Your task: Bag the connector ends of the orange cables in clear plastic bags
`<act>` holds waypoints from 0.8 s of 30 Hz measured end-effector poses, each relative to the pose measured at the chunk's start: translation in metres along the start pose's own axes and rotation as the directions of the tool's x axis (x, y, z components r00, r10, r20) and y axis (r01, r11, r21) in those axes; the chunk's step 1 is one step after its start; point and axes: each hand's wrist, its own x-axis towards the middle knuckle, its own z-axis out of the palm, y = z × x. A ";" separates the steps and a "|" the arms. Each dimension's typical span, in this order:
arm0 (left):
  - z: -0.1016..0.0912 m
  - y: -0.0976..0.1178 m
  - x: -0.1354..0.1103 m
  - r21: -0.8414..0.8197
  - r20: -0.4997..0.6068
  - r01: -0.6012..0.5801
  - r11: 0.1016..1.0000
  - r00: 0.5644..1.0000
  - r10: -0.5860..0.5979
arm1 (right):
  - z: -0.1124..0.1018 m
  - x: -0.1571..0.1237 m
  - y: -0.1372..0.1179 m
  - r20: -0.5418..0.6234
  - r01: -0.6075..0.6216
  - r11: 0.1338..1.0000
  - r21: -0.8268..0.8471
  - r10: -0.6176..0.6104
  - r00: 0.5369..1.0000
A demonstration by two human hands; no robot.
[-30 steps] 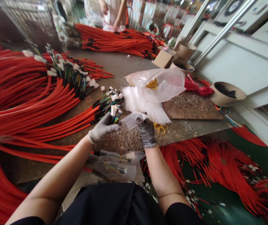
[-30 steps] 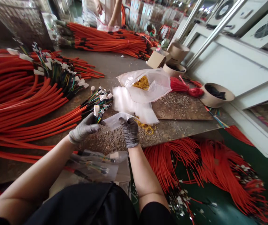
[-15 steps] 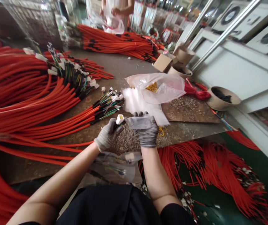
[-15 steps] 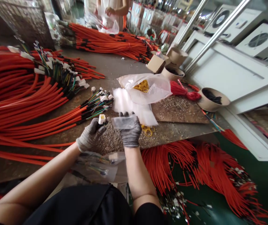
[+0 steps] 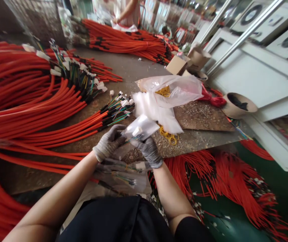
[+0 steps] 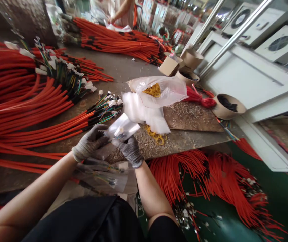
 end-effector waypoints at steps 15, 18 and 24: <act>0.031 -0.007 -0.001 0.465 -0.029 0.077 0.882 0.997 -0.072 | -0.086 0.024 0.007 -0.380 -0.349 0.371 -0.861 -0.011 0.925; 0.032 -0.010 0.003 0.522 -0.031 0.083 0.849 0.996 -0.078 | -0.106 0.027 0.022 -0.455 -0.447 0.281 -0.849 0.041 0.890; 0.030 -0.007 -0.004 0.484 0.047 0.032 0.874 0.997 -0.063 | -0.109 0.033 0.032 -0.308 -0.251 0.500 -0.829 -0.034 0.951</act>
